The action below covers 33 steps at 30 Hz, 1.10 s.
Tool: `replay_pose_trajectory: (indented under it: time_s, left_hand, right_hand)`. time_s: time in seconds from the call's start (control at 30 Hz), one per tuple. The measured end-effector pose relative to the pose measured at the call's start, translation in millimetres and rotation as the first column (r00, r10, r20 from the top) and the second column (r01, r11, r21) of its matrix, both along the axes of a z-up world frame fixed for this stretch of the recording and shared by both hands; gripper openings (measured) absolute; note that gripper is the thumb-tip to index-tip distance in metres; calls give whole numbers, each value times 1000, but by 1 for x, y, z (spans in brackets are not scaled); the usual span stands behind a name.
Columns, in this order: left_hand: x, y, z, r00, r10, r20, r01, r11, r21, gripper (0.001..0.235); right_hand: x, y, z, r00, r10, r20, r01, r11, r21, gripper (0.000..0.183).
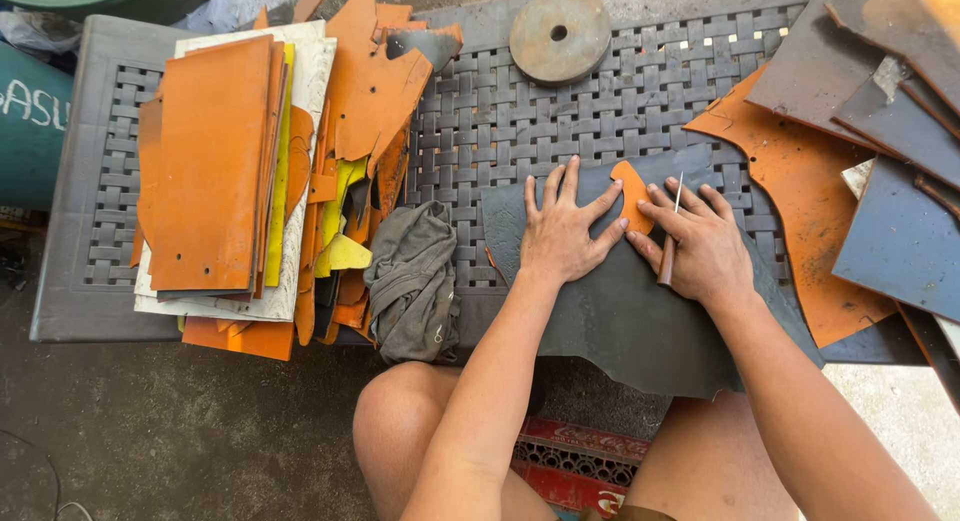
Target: The person uses a small knife to cut a dark rubber sheet along the edge of an orange template placed on a low woven table. The person repeatedly repositions the template and cuts along its outline, producing cut rubber pieces.
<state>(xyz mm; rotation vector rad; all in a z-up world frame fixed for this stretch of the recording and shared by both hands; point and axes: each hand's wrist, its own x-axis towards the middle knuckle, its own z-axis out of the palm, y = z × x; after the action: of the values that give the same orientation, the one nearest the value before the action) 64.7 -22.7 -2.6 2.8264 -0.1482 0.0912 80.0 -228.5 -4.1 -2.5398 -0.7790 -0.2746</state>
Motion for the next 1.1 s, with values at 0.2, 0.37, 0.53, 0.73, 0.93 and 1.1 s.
replay_pose_trajectory:
  time_s: [0.2,0.37,0.53,0.73,0.93,1.1]
  left_hand:
    - [1,-1,-4,1000,8,1,-8,1000,0,55]
    - [0,-1,-5,1000,12,3,-12,1000,3,54]
    - [1,-1,-4,1000,12,-16,-12,1000,7,55]
    - [2,0,-7,999,10,-34,-10,1000,6,51]
    - [3,0,-10,999,13,-51,-13,1000,-5,47]
    - [2,1,-9,998,17,-57,-18,1000,-4,50]
  right_hand:
    - [0,0,-3,1000,-18,-16,18,1000,11,42]
    - [0,1,-3,1000,-23,-21,23,1000,3,43]
    - [0,1,-3,999,-27,-20,26,1000,-13,44]
    - [1,1,-6,999,-34,-29,34,999,-22,43]
    - [1,0,-7,999,-36,-40,35,999,-23,45]
    - [0,0,-7,998,-39,-46,37,999,-29,44]
